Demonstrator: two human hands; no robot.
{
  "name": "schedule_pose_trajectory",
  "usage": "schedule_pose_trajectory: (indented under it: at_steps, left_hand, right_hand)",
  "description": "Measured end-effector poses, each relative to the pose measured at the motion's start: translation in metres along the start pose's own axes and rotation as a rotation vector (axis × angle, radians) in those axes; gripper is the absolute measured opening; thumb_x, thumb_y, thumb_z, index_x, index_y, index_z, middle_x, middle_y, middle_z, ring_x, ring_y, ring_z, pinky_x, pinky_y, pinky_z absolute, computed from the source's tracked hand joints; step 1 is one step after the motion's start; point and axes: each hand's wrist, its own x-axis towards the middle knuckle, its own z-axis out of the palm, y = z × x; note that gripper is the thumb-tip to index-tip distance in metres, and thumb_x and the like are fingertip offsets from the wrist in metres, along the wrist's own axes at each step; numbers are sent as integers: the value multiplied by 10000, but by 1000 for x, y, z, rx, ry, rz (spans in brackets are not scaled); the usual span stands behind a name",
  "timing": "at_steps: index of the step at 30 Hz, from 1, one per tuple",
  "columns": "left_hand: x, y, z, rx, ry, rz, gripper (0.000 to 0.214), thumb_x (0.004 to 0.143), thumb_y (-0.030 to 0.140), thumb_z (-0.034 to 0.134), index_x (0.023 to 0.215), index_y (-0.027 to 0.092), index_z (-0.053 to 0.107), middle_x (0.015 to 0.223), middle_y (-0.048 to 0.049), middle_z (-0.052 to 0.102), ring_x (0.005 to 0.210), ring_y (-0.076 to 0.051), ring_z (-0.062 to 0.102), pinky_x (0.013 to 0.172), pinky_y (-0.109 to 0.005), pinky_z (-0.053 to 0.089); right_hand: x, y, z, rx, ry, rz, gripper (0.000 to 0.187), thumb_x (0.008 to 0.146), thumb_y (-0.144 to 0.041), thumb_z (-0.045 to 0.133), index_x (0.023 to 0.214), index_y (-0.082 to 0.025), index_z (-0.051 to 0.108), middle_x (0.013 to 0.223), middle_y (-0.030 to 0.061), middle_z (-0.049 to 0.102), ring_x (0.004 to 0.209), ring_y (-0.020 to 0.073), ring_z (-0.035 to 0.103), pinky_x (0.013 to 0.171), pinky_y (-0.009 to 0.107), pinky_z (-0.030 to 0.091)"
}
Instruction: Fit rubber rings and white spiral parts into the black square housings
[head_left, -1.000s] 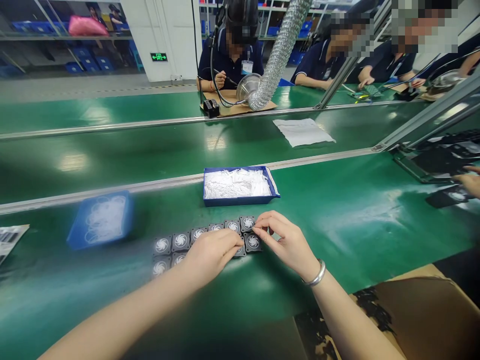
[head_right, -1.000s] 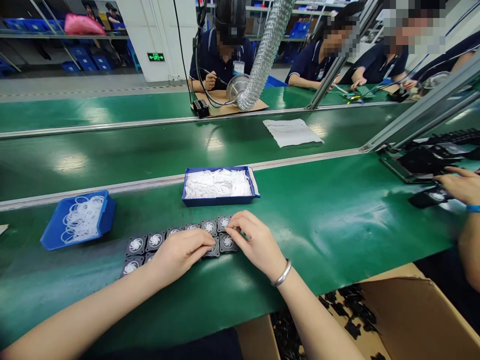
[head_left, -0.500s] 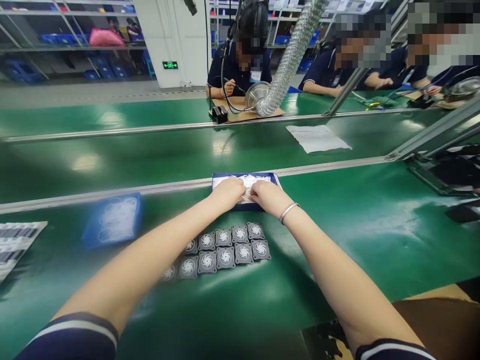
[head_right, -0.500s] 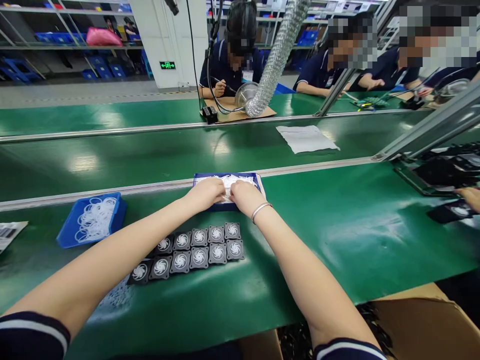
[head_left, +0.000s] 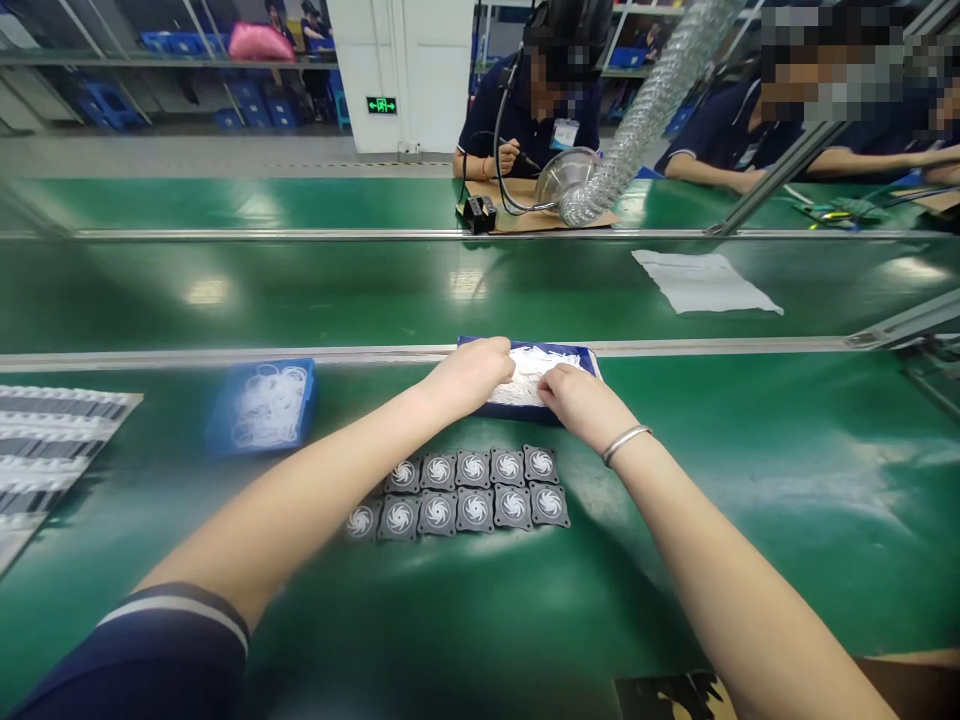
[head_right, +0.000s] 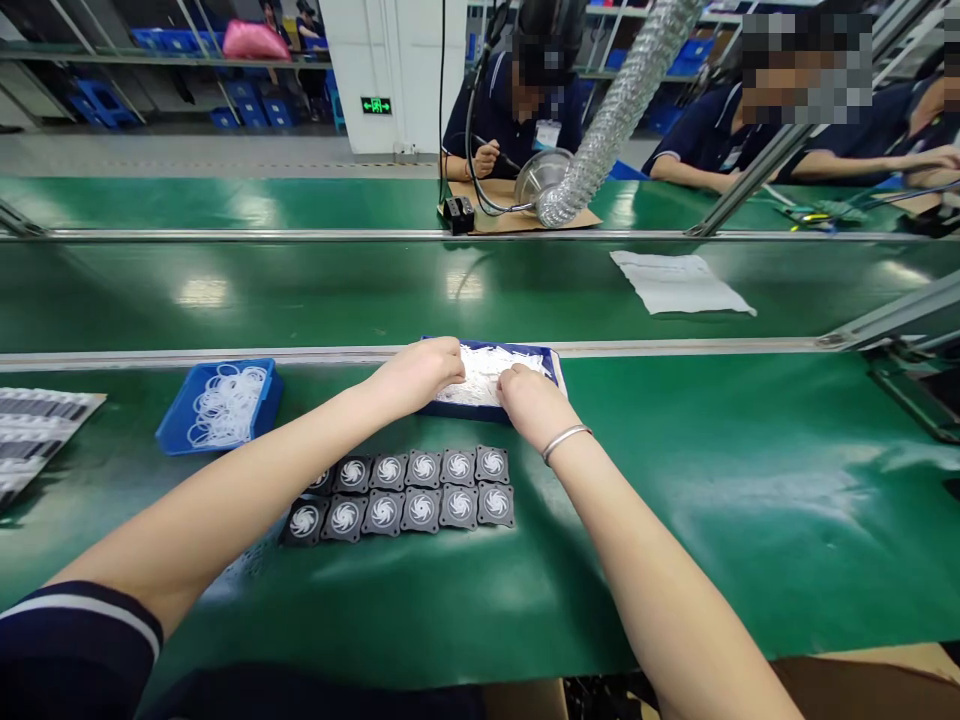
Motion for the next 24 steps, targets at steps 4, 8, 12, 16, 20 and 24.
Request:
schedule_pose_trajectory:
  at_steps: [4, 8, 12, 16, 20, 24]
  left_hand:
    - [-57, 6, -22, -355, 130, -115, 127, 933, 173, 532, 877, 156, 645, 832, -37, 684, 843, -178, 677, 790, -286, 488]
    - [-118, 22, -21, -958, 107, -337, 55, 916, 233, 593, 901, 180, 590, 782, 10, 686, 739, -150, 709, 700, -252, 508]
    - [-156, 31, -5, -910, 199, -394, 99, 849, 224, 682, 758, 186, 670, 897, -20, 680, 879, -160, 657, 801, -276, 488]
    - [-171, 33, 10, -1026, 267, -454, 29, 833, 220, 694, 834, 193, 685, 880, -18, 639, 834, -149, 634, 779, -276, 504]
    - [-175, 39, 22, -1091, 252, -447, 474, 854, 170, 668, 1292, 285, 530, 887, 22, 635, 745, -110, 637, 781, -267, 522]
    - [-179, 44, 30, -805, 289, -345, 246, 903, 182, 615, 1136, 255, 645, 907, -3, 697, 836, -137, 661, 817, -266, 516]
  right_hand:
    - [2, -3, -1, -4, 11, 14, 173, 908, -115, 479, 819, -115, 628, 924, 157, 649, 836, 237, 641, 746, 312, 447]
    - [3, -2, -2, 39, 28, 16, 147, 882, -105, 506, 785, -138, 612, 924, 127, 661, 826, 209, 639, 761, 289, 448]
    - [-1, 5, -1, 95, 41, 44, 123, 857, -115, 538, 764, -163, 602, 819, 60, 678, 754, 171, 640, 700, 250, 454]
    - [-2, 9, 4, 124, 35, 55, 85, 878, -175, 562, 824, -170, 627, 827, 41, 692, 760, 158, 647, 700, 237, 458]
    - [5, 2, 7, 97, 28, 60, 106, 870, -159, 557, 799, -152, 635, 847, 87, 684, 801, 195, 642, 712, 270, 440]
    - [11, -5, 4, 105, 32, 62, 136, 817, -99, 550, 706, -153, 607, 760, 82, 658, 704, 187, 620, 655, 275, 415]
